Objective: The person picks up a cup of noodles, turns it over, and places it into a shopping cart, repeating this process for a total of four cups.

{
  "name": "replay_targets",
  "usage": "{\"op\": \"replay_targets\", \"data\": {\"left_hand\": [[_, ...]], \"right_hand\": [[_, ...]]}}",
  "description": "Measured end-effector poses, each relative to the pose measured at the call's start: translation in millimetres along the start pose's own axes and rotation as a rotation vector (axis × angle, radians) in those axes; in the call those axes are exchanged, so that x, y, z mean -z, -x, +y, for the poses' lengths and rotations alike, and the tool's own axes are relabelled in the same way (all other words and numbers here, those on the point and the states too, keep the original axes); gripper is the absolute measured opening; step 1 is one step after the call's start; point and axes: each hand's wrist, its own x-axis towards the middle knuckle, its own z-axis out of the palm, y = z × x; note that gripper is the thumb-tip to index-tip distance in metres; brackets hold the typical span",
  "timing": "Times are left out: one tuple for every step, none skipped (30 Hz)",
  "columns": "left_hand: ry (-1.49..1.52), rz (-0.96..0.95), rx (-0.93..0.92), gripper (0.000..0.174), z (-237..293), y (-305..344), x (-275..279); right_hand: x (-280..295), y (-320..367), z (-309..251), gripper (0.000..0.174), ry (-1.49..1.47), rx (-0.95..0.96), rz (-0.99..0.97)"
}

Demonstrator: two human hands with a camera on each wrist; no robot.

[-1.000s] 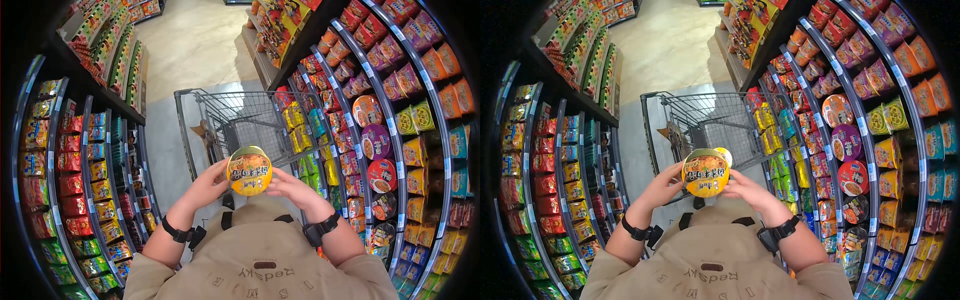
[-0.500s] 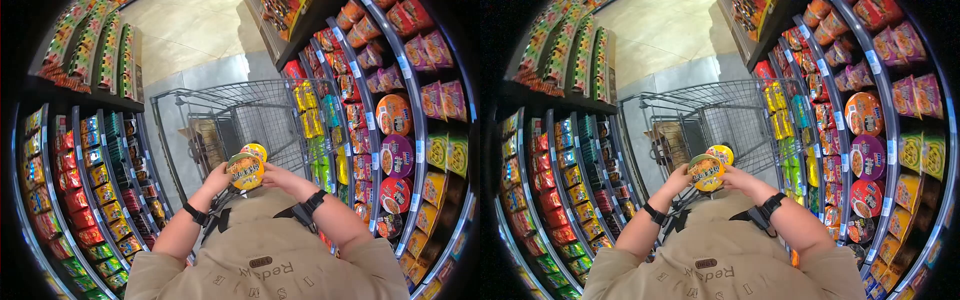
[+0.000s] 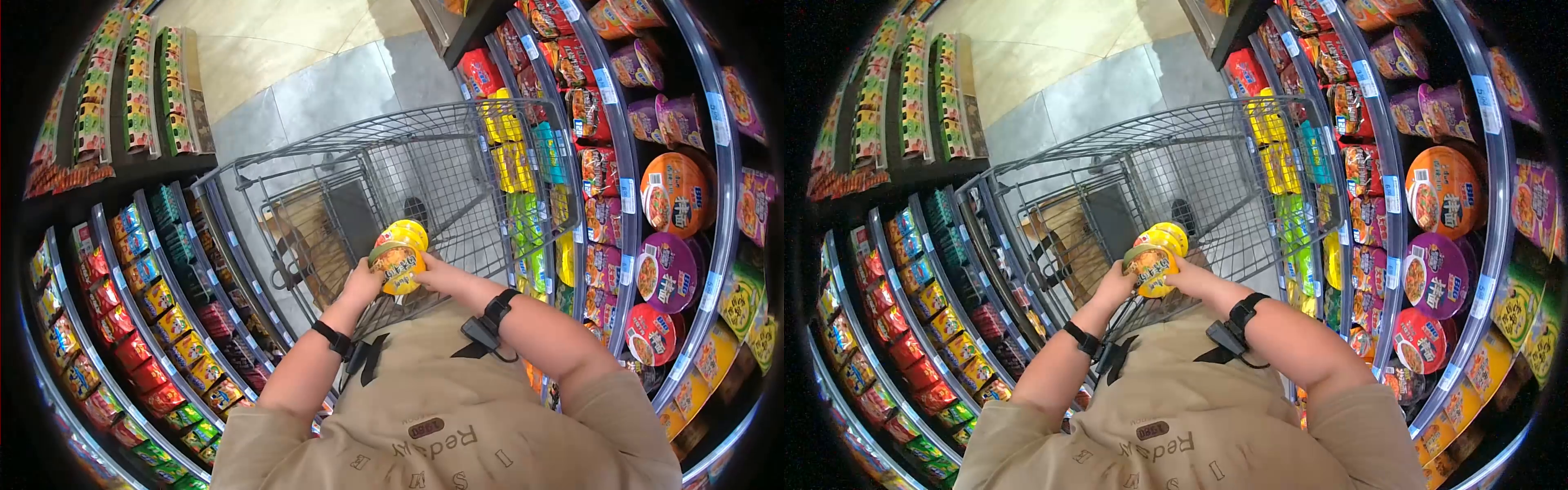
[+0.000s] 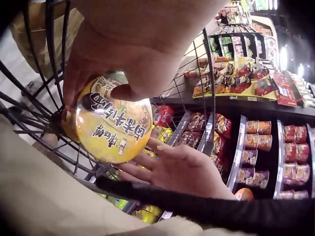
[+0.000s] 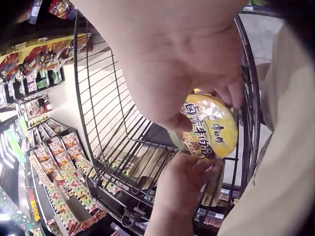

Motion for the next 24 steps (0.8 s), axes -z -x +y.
{"op": "replay_targets", "data": {"left_hand": [[0.011, -0.003, 0.029, 0.05, 2, -2, 0], [0.012, -0.006, 0.034, 0.05, 3, -3, 1], [0.014, -0.01, 0.049, 0.05, 5, -4, 4], [0.016, -0.011, 0.063, 0.049, 9, -2, 8], [0.056, 0.0, 0.049, 0.049, 2, -6, 5], [0.057, 0.003, 0.05, 0.049, 3, -6, 6], [0.059, 0.004, 0.037, 0.05, 3, -5, 7], [0.061, 0.006, 0.022, 0.051, 4, -4, 8], [0.062, 0.007, 0.021, 0.051, 3, -5, 8], [0.059, 0.0, 0.025, 0.052, 3, -5, 9], [0.057, -0.007, 0.028, 0.053, 2, -5, 9], [0.059, -0.003, 0.023, 0.053, 7, -2, 12], [0.06, -0.04, 0.04, 0.058, 11, 1, 15], [0.061, -0.077, 0.057, 0.064, 15, 6, 19], [0.064, -0.071, 0.05, 0.064, 24, 14, 24], [-0.014, -0.033, 0.042, 0.067, 34, 24, 28], [-0.091, 0.007, 0.034, 0.071, 40, 32, 33], [-0.086, 0.017, 0.024, 0.071, 37, 35, 35], [-0.079, 0.042, -0.023, 0.073, 32, 39, 38], [-0.073, 0.067, -0.07, 0.074, 27, 42, 42], [-0.067, 0.02, -0.049, 0.074, 31, 51, 52], [-0.062, 0.035, -0.063, 0.074, 25, 54, 56], [0.0, 0.062, -0.132, 0.073, 17, 60, 60], [0.061, 0.089, -0.205, 0.073, 9, 67, 65]], "right_hand": [[1, -1, -2, 0.077, -0.023, 0.011, -0.009], [3, -1, -4, 0.077, -0.025, 0.006, -0.01], [5, 0, -7, 0.08, -0.023, -0.029, -0.031], [6, 1, -11, 0.083, -0.019, -0.062, -0.053], [6, -2, -9, 0.083, -0.018, -0.063, -0.056], [6, -6, -5, 0.085, 0.022, -0.024, -0.038], [5, -9, -1, 0.086, 0.06, 0.015, -0.02], [7, -11, 3, 0.086, 0.061, 0.016, -0.02], [7, -9, 0, 0.087, 0.055, 0.009, -0.016], [6, -7, -3, 0.087, 0.049, 0.002, -0.012], [5, -4, -7, 0.087, 0.053, 0.004, -0.011], [5, -3, -8, 0.087, 0.042, 0.007, -0.012], [5, -2, -11, 0.086, 0.032, 0.01, -0.012], [6, -3, -11, 0.086, 0.038, 0.016, -0.01], [11, -8, -4, 0.086, 0.058, -0.023, 0.003], [13, -6, -9, 0.085, 0.078, -0.062, 0.016], [15, 1, -13, 0.085, 0.088, -0.053, 0.019], [13, 19, -32, 0.085, 0.055, -0.044, 0.043], [11, 32, -44, 0.085, 0.023, -0.033, 0.068], [11, 37, -46, 0.085, 0.034, -0.021, 0.07], [12, 45, -46, 0.086, -0.003, -0.032, 0.139], [13, 52, -47, 0.086, -0.04, -0.042, 0.208], [13, 60, -47, 0.086, -0.026, -0.025, 0.21], [13, 68, -48, 0.082, -0.054, -0.003, 0.216]]}}
